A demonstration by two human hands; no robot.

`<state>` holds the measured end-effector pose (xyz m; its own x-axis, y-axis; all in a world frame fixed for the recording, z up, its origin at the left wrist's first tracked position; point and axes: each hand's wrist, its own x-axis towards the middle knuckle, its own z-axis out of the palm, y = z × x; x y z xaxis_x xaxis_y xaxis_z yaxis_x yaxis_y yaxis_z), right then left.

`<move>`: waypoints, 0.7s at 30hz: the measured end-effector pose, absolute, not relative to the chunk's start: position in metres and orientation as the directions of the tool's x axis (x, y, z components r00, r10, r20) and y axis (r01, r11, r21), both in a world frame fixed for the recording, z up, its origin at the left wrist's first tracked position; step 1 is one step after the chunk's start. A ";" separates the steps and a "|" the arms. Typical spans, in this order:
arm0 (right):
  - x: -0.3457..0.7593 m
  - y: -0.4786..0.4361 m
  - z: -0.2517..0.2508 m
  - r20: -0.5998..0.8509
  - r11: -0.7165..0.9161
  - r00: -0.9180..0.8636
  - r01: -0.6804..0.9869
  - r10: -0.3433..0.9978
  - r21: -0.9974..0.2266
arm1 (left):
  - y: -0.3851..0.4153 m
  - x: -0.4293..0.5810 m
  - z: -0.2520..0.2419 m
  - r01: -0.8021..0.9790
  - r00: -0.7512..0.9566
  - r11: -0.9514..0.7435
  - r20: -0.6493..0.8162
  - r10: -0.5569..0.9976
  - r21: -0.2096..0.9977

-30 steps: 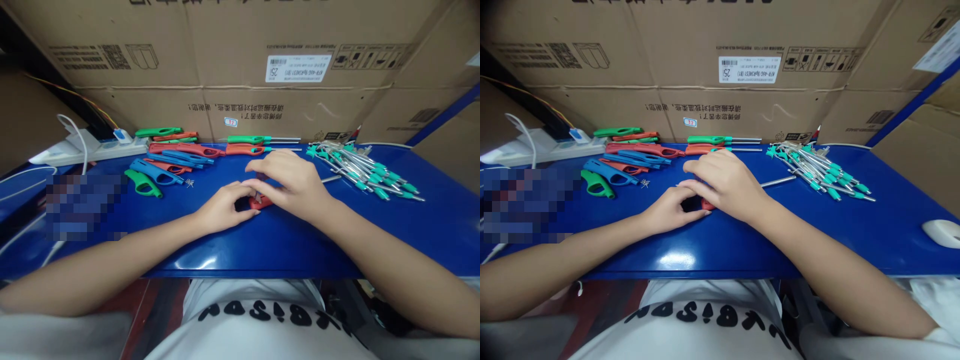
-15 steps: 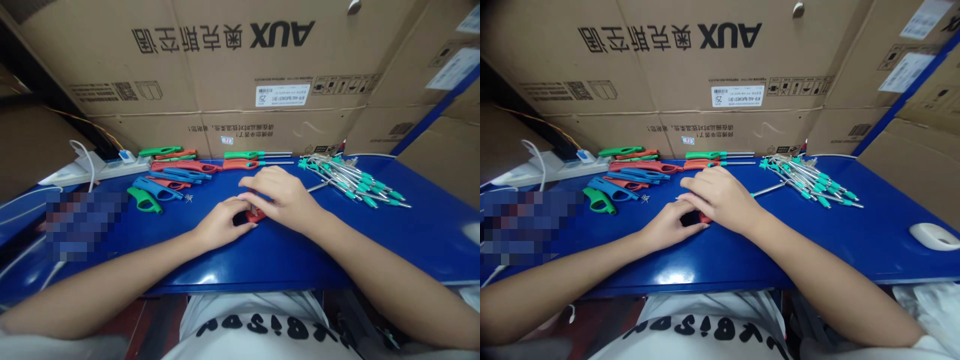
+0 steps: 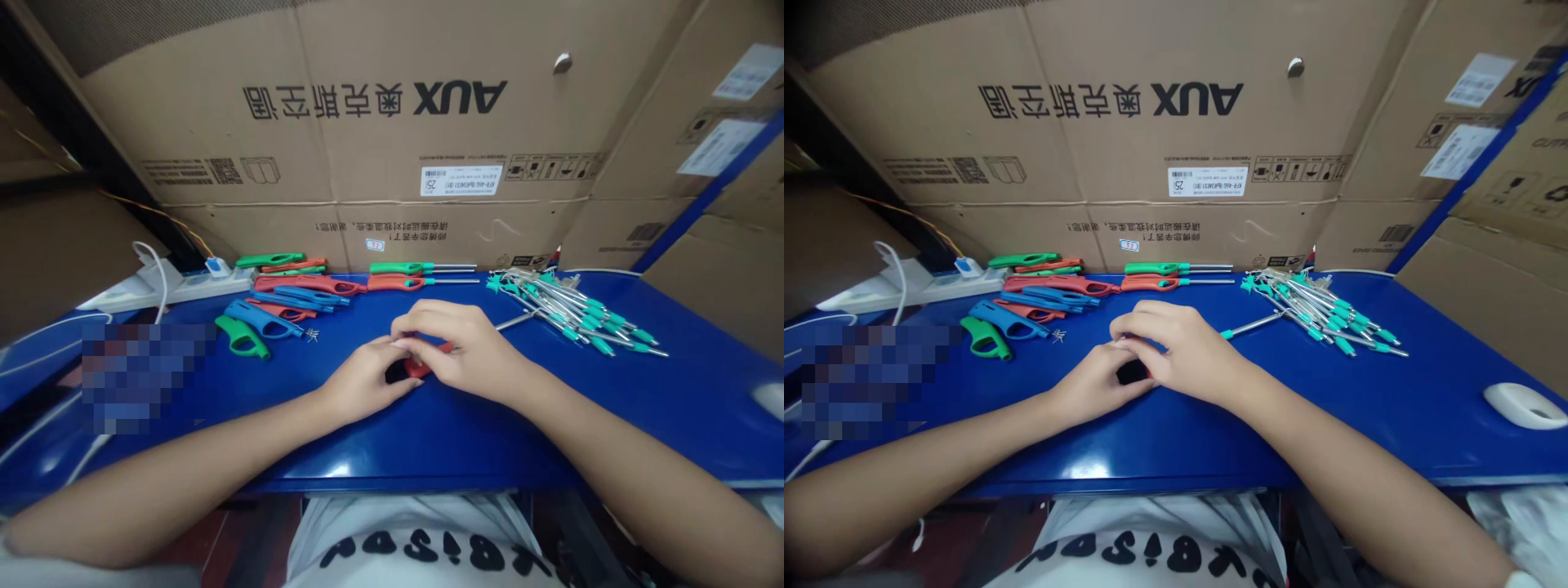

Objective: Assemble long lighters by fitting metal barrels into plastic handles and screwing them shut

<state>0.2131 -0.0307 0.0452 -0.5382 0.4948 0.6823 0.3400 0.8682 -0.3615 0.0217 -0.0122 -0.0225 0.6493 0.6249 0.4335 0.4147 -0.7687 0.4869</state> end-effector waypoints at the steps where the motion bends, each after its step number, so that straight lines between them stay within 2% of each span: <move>1: 0.213 -0.030 0.044 0.689 0.867 -0.529 0.356 0.495 -0.349 | -0.013 0.022 -0.022 0.425 0.645 -0.765 0.430 0.631 0.484; 9: 0.214 -0.021 0.036 0.695 0.776 -0.432 0.557 0.574 -0.296 | -0.015 0.023 -0.015 0.469 0.653 -0.712 0.337 0.678 0.522; 12: 0.214 -0.020 0.039 0.648 0.794 -0.497 0.525 0.578 -0.306 | -0.015 0.024 -0.013 0.498 0.656 -0.695 0.299 0.693 0.518; 16: 0.216 -0.022 0.046 0.610 0.817 -0.544 0.397 0.577 -0.419 | -0.015 0.024 -0.014 0.507 0.639 -0.684 0.304 0.707 0.525; 21: 0.218 -0.022 0.046 0.646 0.803 -0.505 0.507 0.572 -0.315 | -0.018 0.025 -0.010 0.542 0.661 -0.701 0.281 0.696 0.463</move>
